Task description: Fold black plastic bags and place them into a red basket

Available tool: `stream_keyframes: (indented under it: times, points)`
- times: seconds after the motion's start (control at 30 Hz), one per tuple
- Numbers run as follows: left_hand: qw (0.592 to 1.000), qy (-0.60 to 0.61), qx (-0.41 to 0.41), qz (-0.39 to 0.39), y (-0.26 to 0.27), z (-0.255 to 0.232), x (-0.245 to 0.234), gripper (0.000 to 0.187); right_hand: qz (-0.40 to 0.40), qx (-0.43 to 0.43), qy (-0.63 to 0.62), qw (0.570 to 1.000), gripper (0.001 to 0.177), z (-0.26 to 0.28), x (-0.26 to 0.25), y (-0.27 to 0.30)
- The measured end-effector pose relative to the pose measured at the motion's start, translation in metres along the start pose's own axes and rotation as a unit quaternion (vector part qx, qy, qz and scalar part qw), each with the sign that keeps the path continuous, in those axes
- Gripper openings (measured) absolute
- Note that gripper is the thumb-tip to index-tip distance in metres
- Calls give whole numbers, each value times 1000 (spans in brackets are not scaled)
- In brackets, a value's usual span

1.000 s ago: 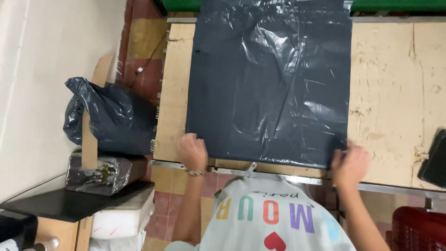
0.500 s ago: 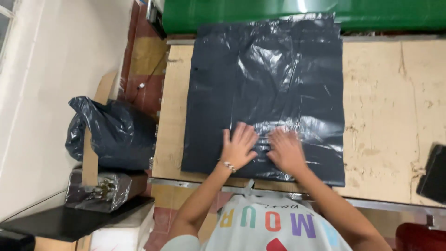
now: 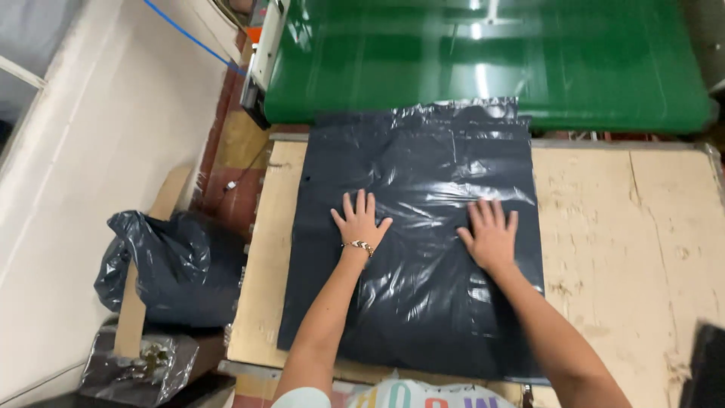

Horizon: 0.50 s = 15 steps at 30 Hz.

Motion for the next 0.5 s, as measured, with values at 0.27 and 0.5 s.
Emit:
stream_keyframes:
  times: [0.27,0.5]
  points:
    - [989,27,33,-141,-133,1,22,36,-113,19,-45,992,71,-73,-11,-160]
    - [975,37,99,-194,-219,-8,65,31,-7,48,-11,999,87,-112,59,-260]
Point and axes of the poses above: each hand's wrist, its own y-axis away from the middle knuckle, its own x-axis out of the palm, z = x × y, the point moved 1 cm from there along -y, towards the middle knuckle, and after that the axes turned 3 degrees about -x, right-handed, at the moved point
